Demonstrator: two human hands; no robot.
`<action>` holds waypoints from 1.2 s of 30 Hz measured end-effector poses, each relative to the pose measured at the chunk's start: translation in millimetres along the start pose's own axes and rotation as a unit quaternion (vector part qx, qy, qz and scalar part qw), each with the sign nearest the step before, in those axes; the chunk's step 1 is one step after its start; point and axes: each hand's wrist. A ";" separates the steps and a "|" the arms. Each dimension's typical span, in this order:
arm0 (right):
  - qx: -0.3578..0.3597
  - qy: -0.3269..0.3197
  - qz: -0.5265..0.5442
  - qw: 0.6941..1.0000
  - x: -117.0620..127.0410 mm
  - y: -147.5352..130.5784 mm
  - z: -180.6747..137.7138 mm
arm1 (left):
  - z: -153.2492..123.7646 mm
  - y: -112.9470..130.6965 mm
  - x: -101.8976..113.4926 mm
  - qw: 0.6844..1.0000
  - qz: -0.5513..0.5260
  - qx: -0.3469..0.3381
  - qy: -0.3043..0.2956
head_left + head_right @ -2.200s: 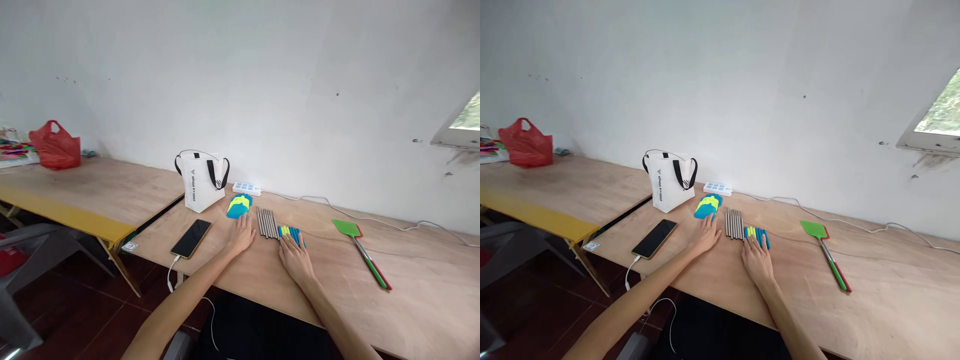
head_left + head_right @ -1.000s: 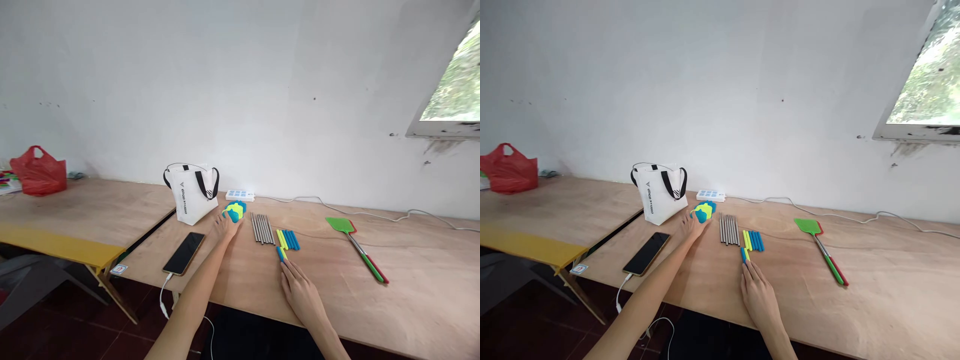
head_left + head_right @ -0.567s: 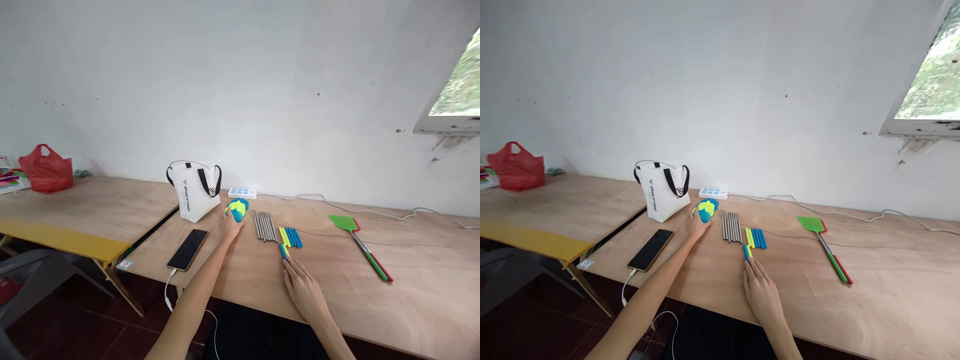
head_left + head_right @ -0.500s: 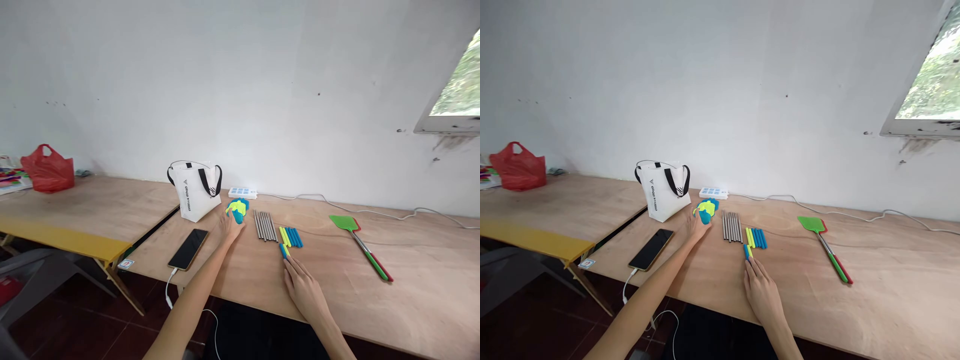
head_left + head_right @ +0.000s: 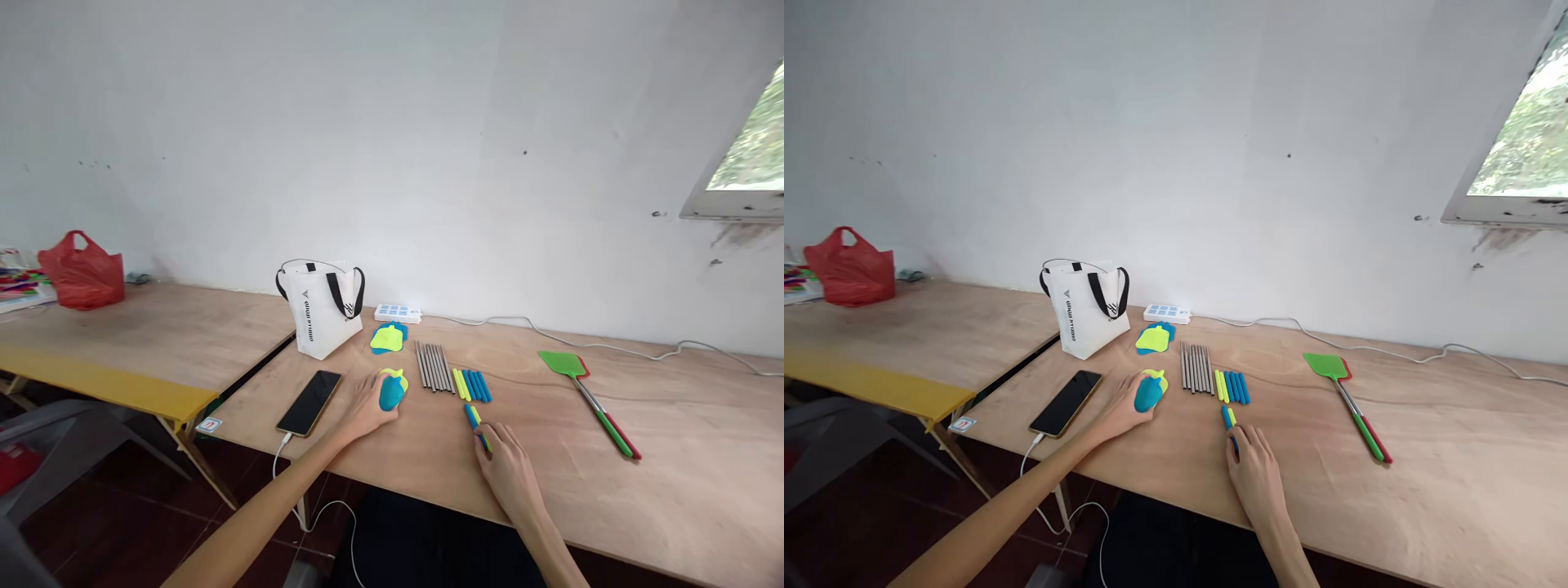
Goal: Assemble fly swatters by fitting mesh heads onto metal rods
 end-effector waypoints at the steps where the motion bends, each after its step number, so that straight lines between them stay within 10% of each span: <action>1: -0.004 0.000 0.001 1.000 0.1 3.1 1.2 | -7.0 -0.3 7.8 1.000 -0.014 -0.002 -0.025; 11: -0.066 0.055 -0.043 0.995 5.9 58.5 6.7 | -14.7 -15.7 60.0 0.967 0.032 0.011 -0.254; 26: -0.055 0.051 -0.215 0.974 17.1 46.1 2.9 | 64.6 42.5 -52.7 0.986 0.140 -0.071 -0.053; 36: -0.032 0.028 -0.148 0.988 8.9 53.0 4.8 | 71.2 30.2 -63.0 0.988 0.139 -0.054 -0.032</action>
Point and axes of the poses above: each hand's wrist, its own z-axis towards the middle knuckle, its own x-axis out of the back of the hand, y = z × x, and after that the axes turned 14 degrees about -x, right-handed
